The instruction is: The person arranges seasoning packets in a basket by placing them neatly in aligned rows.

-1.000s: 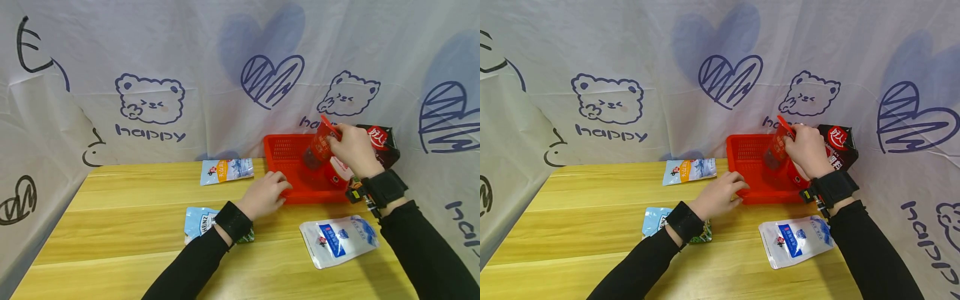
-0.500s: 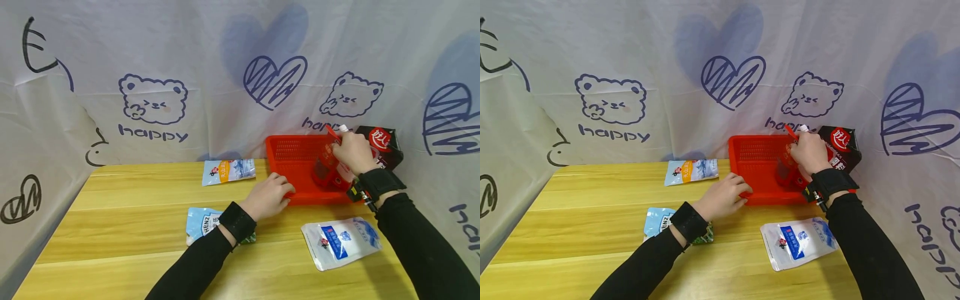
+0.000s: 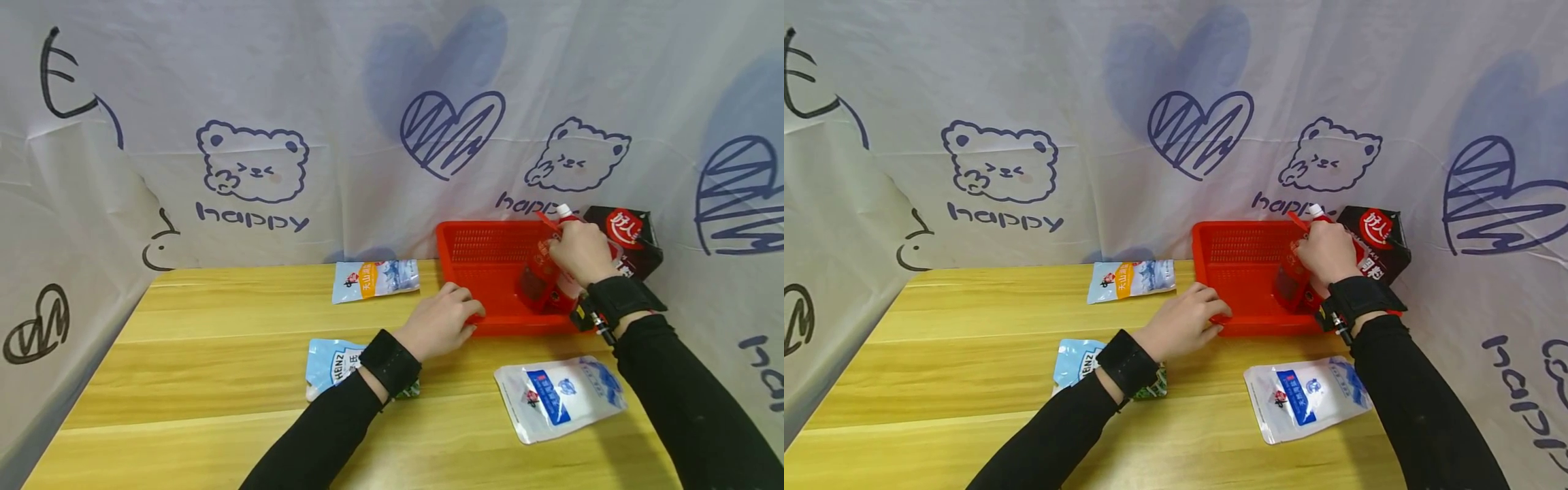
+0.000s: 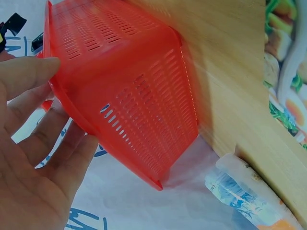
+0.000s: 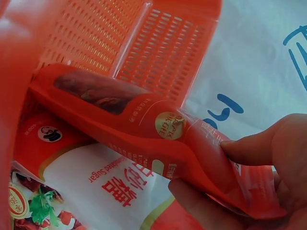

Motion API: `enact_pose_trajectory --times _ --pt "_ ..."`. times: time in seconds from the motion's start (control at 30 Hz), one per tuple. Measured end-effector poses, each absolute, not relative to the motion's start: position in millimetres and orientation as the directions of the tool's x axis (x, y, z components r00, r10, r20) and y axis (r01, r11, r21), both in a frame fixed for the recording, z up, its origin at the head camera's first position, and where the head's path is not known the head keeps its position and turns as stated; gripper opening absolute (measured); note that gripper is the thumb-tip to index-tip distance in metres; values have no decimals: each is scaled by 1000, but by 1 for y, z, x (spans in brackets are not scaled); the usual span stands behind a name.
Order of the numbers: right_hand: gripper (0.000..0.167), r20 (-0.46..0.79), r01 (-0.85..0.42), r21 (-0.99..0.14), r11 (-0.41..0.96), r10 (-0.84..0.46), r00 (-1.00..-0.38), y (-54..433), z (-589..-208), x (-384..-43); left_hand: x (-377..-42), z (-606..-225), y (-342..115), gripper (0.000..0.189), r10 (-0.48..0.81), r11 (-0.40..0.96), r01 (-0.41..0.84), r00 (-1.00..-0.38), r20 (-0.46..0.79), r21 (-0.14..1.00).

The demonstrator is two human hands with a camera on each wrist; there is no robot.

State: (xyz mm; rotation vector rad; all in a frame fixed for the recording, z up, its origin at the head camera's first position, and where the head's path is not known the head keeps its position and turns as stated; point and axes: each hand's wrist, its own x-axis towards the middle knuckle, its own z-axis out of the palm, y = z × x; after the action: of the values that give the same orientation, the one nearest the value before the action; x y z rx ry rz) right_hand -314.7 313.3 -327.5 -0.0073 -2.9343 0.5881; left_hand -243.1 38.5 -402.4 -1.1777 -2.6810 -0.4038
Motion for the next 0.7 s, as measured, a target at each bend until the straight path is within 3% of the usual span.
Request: enact_pose_trajectory --times 0.27,0.4,0.57,0.7 --pt "30 178 -23 -365 931 45 -983 315 -332 -310 -243 -403 38 21 688 647 740 -670 278 183" --pt "42 216 -24 -360 933 58 -975 313 -332 -304 -243 -402 38 21 687 645 740 -671 277 193" --pt "58 321 -76 -353 933 44 -946 306 -328 -290 -243 -402 38 21 687 641 738 -674 271 210" --pt "56 455 -188 -331 925 -18 -890 294 -326 -273 -244 -401 37 21 690 632 743 -669 277 220"
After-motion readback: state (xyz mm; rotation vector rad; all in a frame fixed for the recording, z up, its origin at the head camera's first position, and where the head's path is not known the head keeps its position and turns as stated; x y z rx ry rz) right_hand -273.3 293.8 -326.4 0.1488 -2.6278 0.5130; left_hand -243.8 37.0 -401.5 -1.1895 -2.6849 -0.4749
